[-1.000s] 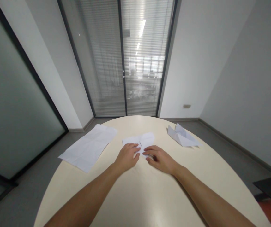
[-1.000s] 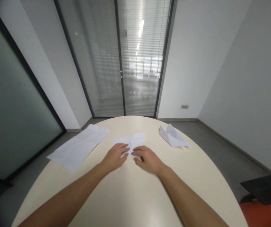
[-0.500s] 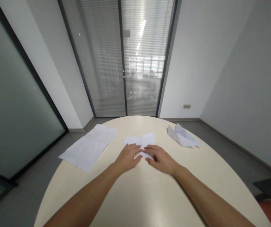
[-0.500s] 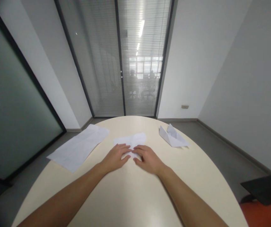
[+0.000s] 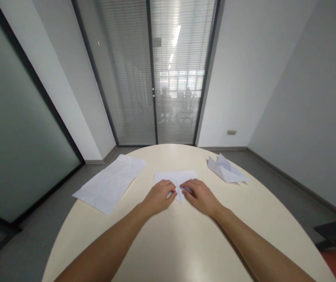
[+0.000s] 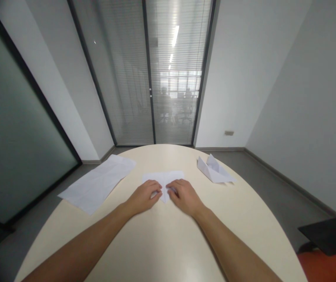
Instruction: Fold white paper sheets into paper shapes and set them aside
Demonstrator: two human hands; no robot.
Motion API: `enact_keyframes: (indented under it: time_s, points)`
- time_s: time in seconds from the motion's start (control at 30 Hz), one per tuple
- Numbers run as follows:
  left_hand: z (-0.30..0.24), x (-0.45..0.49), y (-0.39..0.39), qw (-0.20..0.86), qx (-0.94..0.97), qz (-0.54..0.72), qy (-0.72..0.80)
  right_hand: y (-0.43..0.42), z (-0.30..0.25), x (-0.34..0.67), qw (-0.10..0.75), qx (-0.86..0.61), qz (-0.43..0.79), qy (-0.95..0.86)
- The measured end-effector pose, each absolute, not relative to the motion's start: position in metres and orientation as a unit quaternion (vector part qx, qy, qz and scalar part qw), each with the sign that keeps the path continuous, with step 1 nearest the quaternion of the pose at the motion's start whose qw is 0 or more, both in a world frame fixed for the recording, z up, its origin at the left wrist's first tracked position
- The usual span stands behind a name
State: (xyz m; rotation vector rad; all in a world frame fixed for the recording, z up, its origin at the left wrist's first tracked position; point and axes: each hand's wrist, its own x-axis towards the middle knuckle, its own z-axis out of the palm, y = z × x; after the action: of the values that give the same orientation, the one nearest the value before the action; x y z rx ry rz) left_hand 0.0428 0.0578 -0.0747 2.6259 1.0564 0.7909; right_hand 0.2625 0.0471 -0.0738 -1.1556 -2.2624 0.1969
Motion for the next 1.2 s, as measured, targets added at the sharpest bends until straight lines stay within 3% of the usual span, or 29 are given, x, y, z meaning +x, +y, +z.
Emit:
enact_keyframes:
  time_s: [0.47, 1.2]
  points:
    - [-0.078, 0.042, 0.059, 0.117, 0.894, 0.267, 0.340, 0.051, -0.096, 0.266, 0.225, -0.585, 0.001, -0.779]
    - [-0.076, 0.043, 0.057, 0.125, 0.903, 0.258, 0.319, 0.052, -0.093, 0.267, 0.261, -0.590, 0.000, -0.764]
